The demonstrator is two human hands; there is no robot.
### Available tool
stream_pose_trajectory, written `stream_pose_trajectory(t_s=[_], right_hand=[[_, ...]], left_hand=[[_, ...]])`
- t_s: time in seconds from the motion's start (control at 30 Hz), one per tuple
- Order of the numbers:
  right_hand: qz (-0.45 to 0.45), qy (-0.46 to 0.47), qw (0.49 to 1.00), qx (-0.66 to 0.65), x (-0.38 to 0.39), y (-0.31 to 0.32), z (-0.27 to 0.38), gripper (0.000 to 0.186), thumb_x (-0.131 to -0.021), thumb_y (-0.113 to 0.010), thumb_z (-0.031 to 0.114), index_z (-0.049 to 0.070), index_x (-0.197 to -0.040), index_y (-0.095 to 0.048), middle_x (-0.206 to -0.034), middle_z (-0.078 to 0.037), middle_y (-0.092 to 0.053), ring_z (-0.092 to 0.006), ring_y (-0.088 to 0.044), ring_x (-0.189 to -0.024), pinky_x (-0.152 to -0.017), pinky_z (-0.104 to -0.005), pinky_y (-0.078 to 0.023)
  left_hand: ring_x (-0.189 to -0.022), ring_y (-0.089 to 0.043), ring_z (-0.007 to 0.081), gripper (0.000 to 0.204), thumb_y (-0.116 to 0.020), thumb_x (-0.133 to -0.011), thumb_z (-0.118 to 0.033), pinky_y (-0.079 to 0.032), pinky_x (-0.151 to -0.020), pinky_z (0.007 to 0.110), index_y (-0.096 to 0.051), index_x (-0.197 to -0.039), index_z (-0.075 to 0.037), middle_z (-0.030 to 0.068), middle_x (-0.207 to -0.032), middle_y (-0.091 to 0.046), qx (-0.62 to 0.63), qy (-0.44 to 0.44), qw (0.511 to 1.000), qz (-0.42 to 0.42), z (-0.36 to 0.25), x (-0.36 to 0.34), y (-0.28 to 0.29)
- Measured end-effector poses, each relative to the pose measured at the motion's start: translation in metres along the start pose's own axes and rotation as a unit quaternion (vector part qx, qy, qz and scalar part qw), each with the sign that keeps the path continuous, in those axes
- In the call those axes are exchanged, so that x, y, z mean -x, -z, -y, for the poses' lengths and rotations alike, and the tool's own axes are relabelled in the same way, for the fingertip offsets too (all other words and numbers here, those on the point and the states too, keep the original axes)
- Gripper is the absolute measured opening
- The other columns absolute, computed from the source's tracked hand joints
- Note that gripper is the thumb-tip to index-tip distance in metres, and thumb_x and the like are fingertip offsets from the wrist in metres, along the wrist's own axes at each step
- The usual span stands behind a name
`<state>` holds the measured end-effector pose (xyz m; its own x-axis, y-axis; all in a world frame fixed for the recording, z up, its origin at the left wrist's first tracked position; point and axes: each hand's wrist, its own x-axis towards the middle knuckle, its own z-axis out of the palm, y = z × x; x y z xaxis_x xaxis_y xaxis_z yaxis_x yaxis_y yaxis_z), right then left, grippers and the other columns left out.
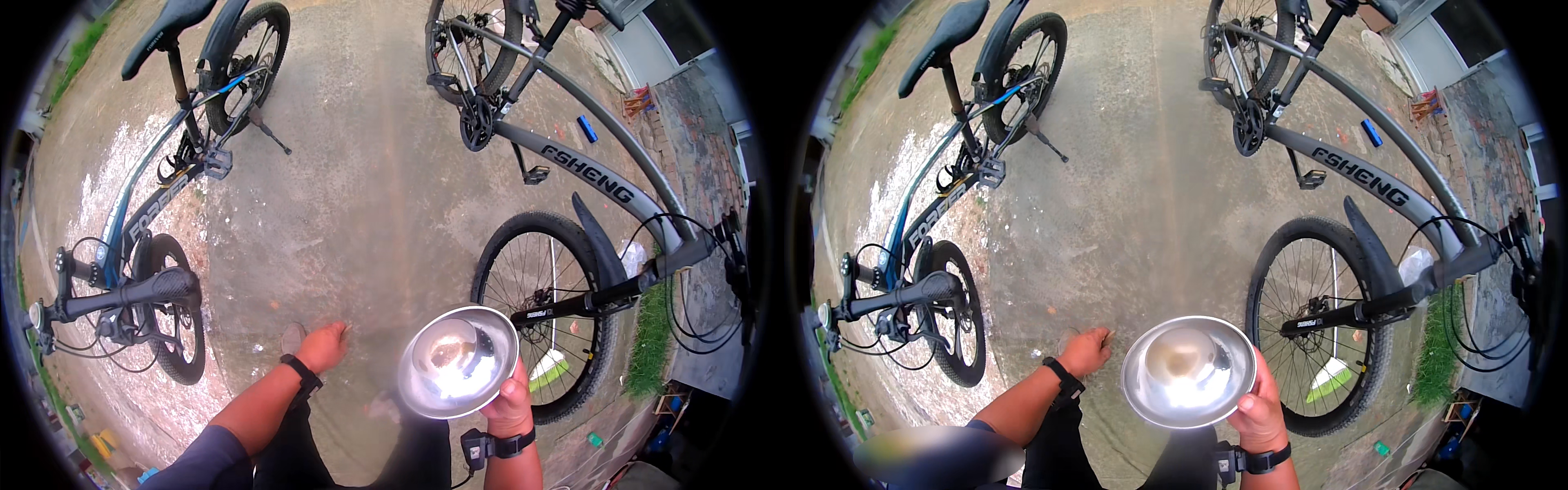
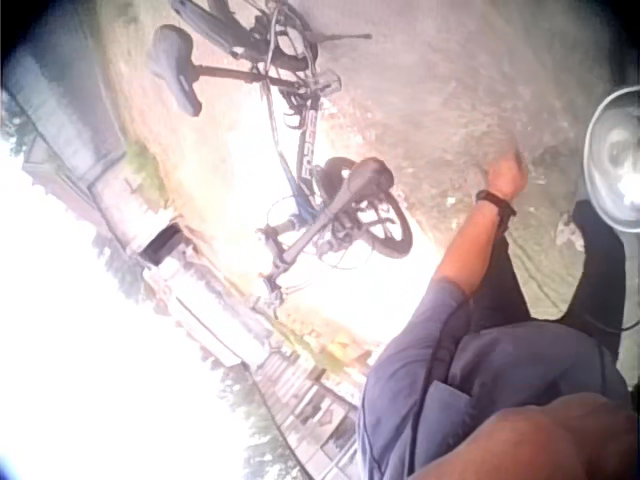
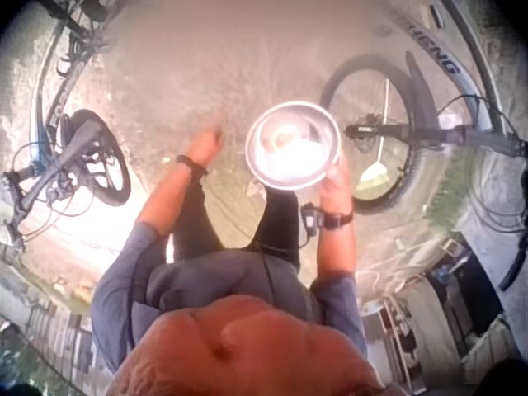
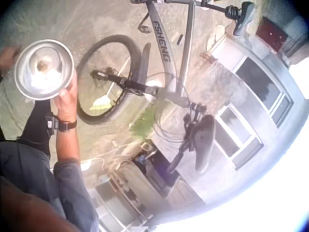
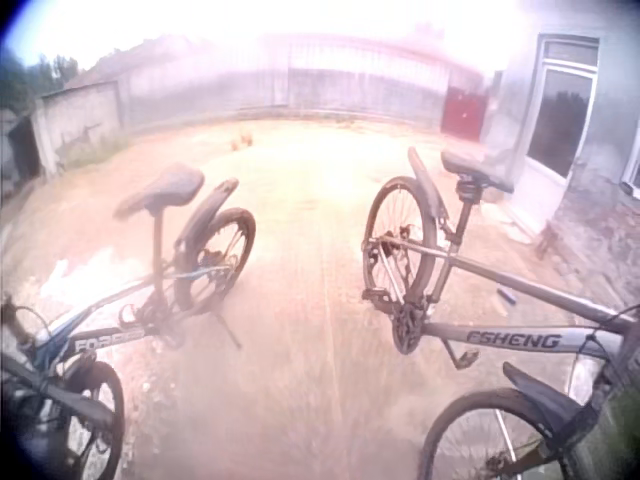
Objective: The person works on the handlebars and braking system of a bicycle by hand and using a screwdriver to tighten or adjust components.
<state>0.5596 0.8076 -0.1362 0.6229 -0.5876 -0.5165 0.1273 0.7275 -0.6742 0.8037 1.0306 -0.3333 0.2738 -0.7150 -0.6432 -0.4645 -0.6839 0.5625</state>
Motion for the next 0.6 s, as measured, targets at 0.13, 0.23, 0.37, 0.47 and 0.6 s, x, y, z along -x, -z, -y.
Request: stream_pose_trajectory(t_s=[0.13,0.23,0.37,0.47,0.6], right_hand=[[-0.004,-0.004,1.0,-0.016,0.07,-0.027,0.044,0.105,-0.075,-0.089,0.038,-0.006,-0.158,-0.041,-0.148,-0.018,-0.059,-0.0295,-0.06,-0.136,-0.117,-0.043,-0.048],[-0.023,0.033,0.999,-0.029,0.124,-0.042,0.07,0.104,-0.077,-0.088,0.04,-0.005,-0.158,-0.041,-0.149,-0.018,-0.059,-0.0293,-0.059,-0.137,-0.118,-0.0437,-0.048],[-0.06,0.092,0.992,-0.058,0.191,-0.043,0.083,0.1,-0.081,-0.088,0.045,0.0,-0.158,-0.043,-0.151,-0.017,-0.058,-0.0328,-0.058,-0.14,-0.118,-0.0491,-0.048],[-0.108,0.153,0.978,-0.096,0.236,-0.04,0.082,0.095,-0.084,-0.086,0.044,0.001,-0.158,-0.044,-0.153,-0.016,-0.058,-0.0324,-0.058,-0.14,-0.12,-0.05,-0.046],[-0.169,0.235,0.945,-0.152,0.296,-0.017,0.072,0.089,-0.088,-0.083,0.039,0.002,-0.159,-0.043,-0.154,-0.015,-0.058,-0.0316,-0.059,-0.14,-0.119,-0.0493,-0.047]], left_hand=[[-0.104,-0.068,0.0488,0.026,-0.066,-0.093,-0.021,-0.054,-0.089,0.055,-0.061,-0.109,-0.001,0.0275,-0.107,-0.071,0.033,0.012,0.999,0.0,-0.046,0.083,0.043],[-0.105,-0.068,0.0493,0.028,-0.066,-0.093,-0.023,-0.054,-0.089,0.056,-0.06,-0.108,0.0,0.0286,-0.108,-0.07,0.004,0.002,1.0,-0.015,-0.067,0.129,0.065],[-0.105,-0.067,0.0504,0.029,-0.061,-0.094,-0.025,-0.054,-0.09,0.055,-0.062,-0.113,-0.002,0.0294,-0.107,-0.071,0.013,-0.03,0.999,-0.006,-0.086,0.169,0.09],[-0.105,-0.069,0.0494,0.032,-0.061,-0.094,-0.029,-0.055,-0.09,0.054,-0.064,-0.112,-0.002,0.0289,-0.108,-0.072,-0.037,-0.054,0.996,0.055,-0.096,0.174,0.103],[-0.104,-0.07,0.048,0.04,-0.06,-0.095,-0.039,-0.055,-0.09,0.053,-0.067,-0.109,-0.002,0.0276,-0.106,-0.074,-0.134,-0.096,0.977,0.134,-0.153,0.189,0.127]])
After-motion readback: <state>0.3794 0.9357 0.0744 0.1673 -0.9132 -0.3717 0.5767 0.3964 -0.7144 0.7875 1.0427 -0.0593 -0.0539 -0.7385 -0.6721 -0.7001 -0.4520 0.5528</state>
